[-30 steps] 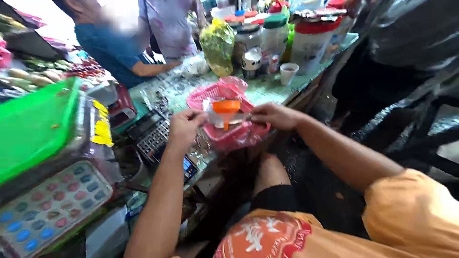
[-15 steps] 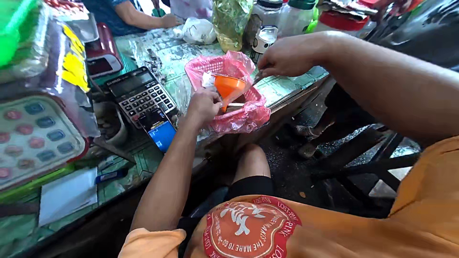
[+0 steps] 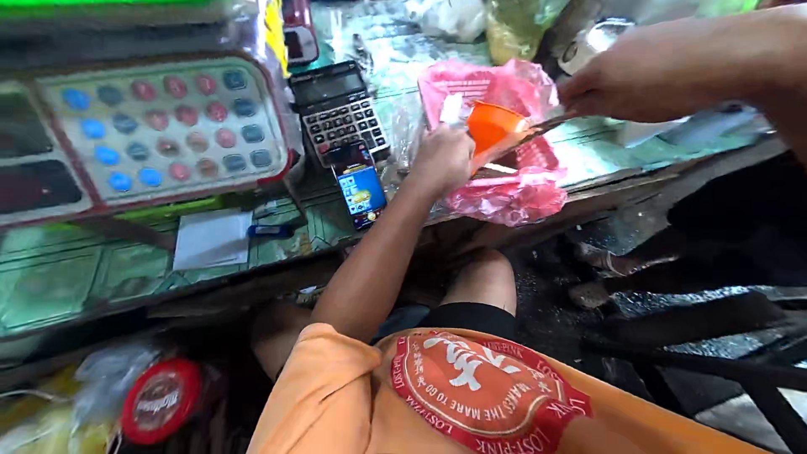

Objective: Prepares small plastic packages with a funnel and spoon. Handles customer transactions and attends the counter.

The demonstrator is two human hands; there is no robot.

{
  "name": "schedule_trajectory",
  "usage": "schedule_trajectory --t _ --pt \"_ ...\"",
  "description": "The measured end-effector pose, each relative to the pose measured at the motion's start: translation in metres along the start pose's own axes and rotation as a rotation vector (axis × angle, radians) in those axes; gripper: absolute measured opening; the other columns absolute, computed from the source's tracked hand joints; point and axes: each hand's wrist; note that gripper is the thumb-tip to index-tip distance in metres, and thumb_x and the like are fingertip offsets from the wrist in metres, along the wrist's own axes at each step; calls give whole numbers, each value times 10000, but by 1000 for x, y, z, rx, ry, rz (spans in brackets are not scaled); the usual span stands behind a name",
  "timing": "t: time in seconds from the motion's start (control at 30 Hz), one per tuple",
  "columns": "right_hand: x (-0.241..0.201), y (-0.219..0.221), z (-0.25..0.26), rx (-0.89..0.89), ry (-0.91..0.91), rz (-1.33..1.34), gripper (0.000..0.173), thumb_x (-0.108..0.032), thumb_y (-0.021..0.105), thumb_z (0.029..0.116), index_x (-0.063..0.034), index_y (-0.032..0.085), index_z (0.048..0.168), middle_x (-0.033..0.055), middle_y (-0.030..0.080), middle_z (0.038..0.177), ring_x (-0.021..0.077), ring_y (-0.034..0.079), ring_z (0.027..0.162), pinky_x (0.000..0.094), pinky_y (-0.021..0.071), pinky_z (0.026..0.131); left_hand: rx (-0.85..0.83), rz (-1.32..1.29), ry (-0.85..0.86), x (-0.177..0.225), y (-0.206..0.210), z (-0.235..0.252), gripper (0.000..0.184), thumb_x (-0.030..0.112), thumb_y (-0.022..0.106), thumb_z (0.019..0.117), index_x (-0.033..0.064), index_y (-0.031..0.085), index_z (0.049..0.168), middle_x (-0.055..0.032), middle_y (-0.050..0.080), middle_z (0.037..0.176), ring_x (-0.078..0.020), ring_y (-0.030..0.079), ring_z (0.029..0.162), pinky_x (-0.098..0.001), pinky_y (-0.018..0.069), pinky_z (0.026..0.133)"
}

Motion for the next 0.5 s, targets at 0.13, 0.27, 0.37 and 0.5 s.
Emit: schedule_trajectory --t 0.13,0.27,0.37,0.5 --pt "-10 1 2 -9 -12 -32 236 -230 552 1060 -133 681 887 92 648 770 320 662 773 577 512 675 -62 46 -97 11 -9 -5 227 210 647 909 153 754 1101 -65 689 1184 -307 560 1252 -610 434 1005" --pt "-17 -1 8 -43 -46 -63 230 -204 533 1065 -128 682 907 88 646 783 319 663 794 572 515 698 23 3 -96 19 -16 -7 285 183 648 909 139 717 1182 -48 675 1253 -309 565 1243 -596 455 959" --pt "-26 -5 15 -64 -56 -96 215 -182 530 1061 -113 693 939 111 654 813 342 664 841 587 510 740 82 -37 -43 13 -19 -7 245 195 660 926 153 718 1161 -69 680 1218 -317 586 1219 -601 478 942" --pt "-24 -9 9 -72 -12 -94 206 -201 539 1056 -116 722 1018 127 687 887 363 676 914 615 517 786 85 -102 -38 12 -22 2 281 151 681 898 178 743 1171 -65 698 1228 -309 601 1228 -612 462 1009"
Point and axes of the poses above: each hand's wrist, its own z-axis towards the middle knuckle, its own y-axis out of the palm, x = y × z
